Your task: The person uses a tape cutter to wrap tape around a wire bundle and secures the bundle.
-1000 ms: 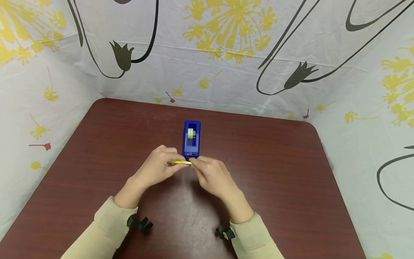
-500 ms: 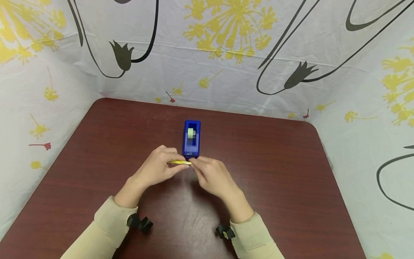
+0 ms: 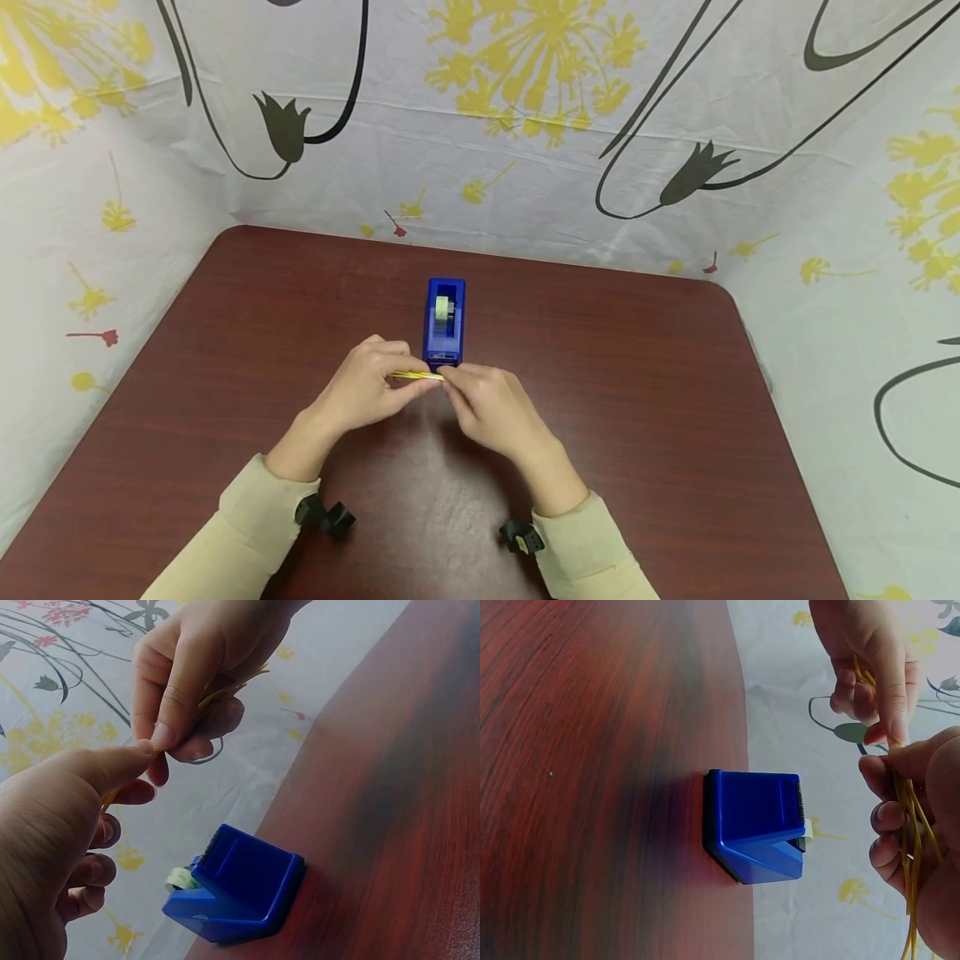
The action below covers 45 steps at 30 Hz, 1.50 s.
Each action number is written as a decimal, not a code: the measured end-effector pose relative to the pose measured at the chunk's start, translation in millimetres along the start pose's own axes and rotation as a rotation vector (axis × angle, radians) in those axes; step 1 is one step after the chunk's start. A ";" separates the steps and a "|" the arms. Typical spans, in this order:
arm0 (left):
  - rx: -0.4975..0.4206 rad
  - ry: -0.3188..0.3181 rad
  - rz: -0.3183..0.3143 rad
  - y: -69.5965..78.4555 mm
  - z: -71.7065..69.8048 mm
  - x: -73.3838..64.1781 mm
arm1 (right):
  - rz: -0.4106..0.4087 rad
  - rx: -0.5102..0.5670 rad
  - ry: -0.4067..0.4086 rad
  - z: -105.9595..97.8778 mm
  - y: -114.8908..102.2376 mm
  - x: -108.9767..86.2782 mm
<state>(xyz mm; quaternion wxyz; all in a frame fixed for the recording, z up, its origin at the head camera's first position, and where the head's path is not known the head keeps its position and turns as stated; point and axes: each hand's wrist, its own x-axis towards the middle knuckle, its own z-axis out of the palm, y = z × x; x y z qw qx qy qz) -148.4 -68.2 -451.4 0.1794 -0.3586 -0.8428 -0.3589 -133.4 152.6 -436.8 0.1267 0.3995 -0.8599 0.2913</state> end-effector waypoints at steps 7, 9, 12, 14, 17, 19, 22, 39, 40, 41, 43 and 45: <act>0.018 -0.028 0.020 1.3 -1.2 0.6 | -0.019 -0.031 0.045 1.0 0.4 1.1; 0.018 -0.046 0.020 1.8 -2.1 0.7 | -0.020 -0.042 0.056 1.4 0.5 1.2; 0.007 -0.077 0.005 2.2 -3.9 0.6 | -0.017 -0.045 0.062 1.1 0.3 1.0; -0.008 -0.091 -0.014 2.2 -5.8 0.3 | -0.010 -0.043 0.060 0.6 0.0 0.7; -0.030 -0.101 -0.043 2.0 -9.5 -0.2 | 0.004 -0.036 0.053 -0.6 -0.4 0.4; -0.036 -0.103 -0.055 1.3 -12.1 -1.1 | 0.014 -0.032 0.048 -1.3 -0.5 0.3; -0.041 -0.107 -0.066 -0.5 -14.7 -3.0 | 0.021 -0.024 0.043 -2.4 -0.6 0.4; -0.065 -0.106 -0.121 -6.2 -26.8 -19.2 | 0.028 -0.013 0.022 -5.0 3.1 -6.1; -0.064 -0.110 -0.127 -6.4 -27.6 -21.0 | 0.030 -0.011 0.019 -4.8 3.3 -7.2; -0.063 -0.114 -0.131 -6.5 -28.4 -22.8 | 0.031 -0.012 0.016 -4.7 3.5 -8.2; -0.071 -0.124 -0.142 -6.9 -29.3 -26.9 | 0.036 -0.013 0.008 -4.1 3.8 -10.8; -0.079 -0.125 -0.144 -7.2 -29.7 -31.2 | 0.043 -0.009 -0.005 -3.5 3.6 -13.1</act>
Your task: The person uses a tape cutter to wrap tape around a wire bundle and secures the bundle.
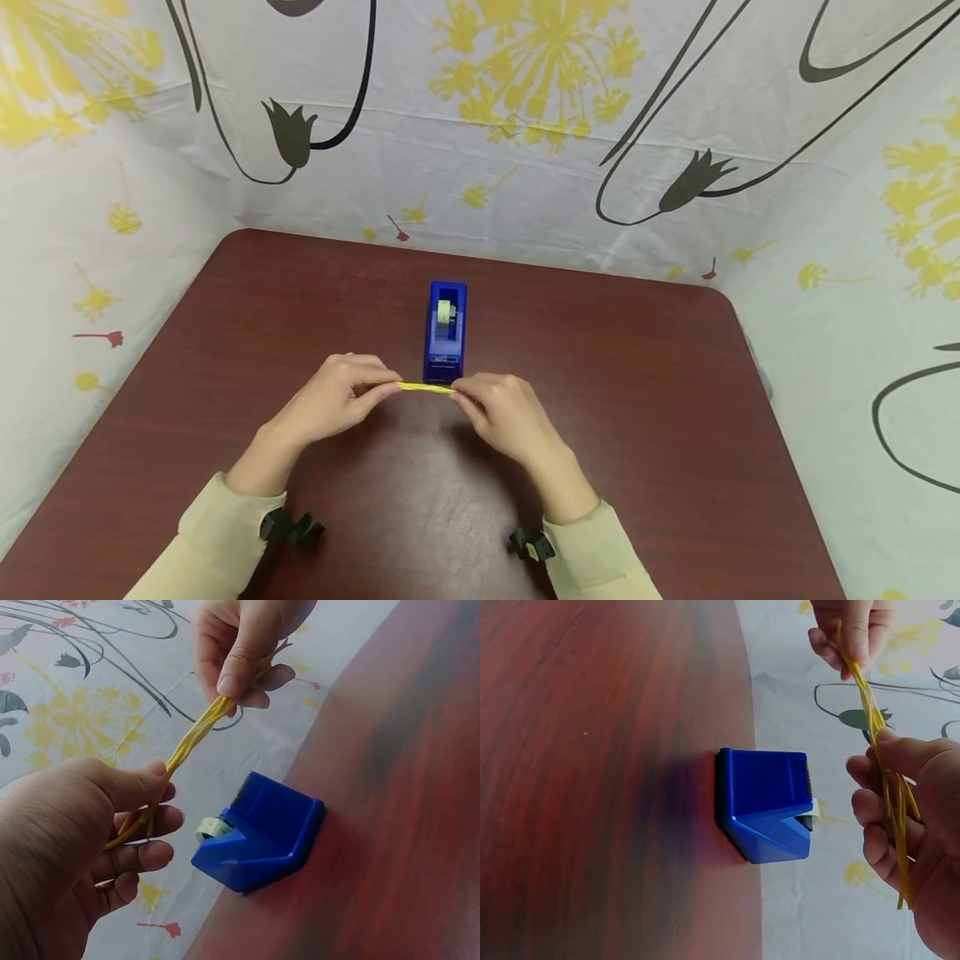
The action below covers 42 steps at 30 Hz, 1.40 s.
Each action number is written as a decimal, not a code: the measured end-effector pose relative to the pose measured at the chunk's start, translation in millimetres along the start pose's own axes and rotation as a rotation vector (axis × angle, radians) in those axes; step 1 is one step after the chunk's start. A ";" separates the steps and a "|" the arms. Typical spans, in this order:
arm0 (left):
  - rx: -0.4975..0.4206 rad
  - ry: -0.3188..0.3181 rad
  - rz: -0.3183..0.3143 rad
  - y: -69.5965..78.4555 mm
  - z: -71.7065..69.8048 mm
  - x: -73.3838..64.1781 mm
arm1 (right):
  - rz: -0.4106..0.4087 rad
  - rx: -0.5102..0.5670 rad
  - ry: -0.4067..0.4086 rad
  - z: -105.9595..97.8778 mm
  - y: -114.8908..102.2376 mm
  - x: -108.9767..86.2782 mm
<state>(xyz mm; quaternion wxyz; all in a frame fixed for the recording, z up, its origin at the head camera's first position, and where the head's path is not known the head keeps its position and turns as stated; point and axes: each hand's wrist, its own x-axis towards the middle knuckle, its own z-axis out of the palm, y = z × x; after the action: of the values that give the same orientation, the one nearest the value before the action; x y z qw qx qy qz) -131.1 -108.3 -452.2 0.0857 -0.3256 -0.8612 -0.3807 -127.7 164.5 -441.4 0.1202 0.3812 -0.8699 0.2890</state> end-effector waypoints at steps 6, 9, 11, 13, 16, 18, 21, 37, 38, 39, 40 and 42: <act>-0.005 0.001 -0.027 -3.0 6.0 -10.2 | -0.022 0.028 -0.011 6.0 4.6 -7.9; 0.002 -0.011 -0.074 -4.2 9.7 -14.2 | -0.035 0.041 0.002 10.9 8.0 -13.0; 0.015 -0.026 -0.105 -5.2 12.8 -16.5 | -0.030 0.043 0.003 14.9 10.2 -16.8; 0.038 -0.041 -0.127 -6.5 16.1 -18.0 | -0.016 0.035 -0.001 18.8 12.1 -20.1; 0.078 -0.057 -0.147 -9.0 21.4 -19.4 | 0.009 0.010 -0.022 24.1 14.4 -23.7; 0.098 -0.060 -0.158 -11.2 25.0 -20.1 | 0.027 -0.006 -0.037 26.5 15.8 -25.2; 0.127 -0.059 -0.174 -15.0 30.2 -20.9 | 0.061 -0.044 -0.053 30.1 18.1 -26.9; 0.251 -0.083 -0.230 -33.9 50.8 -10.3 | 0.195 -0.151 -0.068 46.8 35.4 -23.2; 0.254 -0.087 -0.236 -34.7 51.7 -10.0 | 0.200 -0.150 -0.073 47.1 36.1 -22.5; 0.258 -0.090 -0.240 -35.5 52.7 -9.8 | 0.205 -0.152 -0.079 47.3 36.7 -22.2; 0.259 -0.092 -0.244 -36.1 53.5 -9.6 | 0.211 -0.156 -0.084 47.4 37.1 -21.8; 0.261 -0.101 -0.252 -36.9 54.8 -9.5 | 0.225 -0.166 -0.097 46.9 37.5 -21.5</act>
<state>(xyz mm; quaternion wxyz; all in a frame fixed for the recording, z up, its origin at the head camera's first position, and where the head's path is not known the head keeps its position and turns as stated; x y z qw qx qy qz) -141.4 -92.4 -516.2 0.0356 -0.2200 -0.9404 -0.2568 -140.0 169.7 -503.7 0.0762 0.2835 -0.9329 0.2088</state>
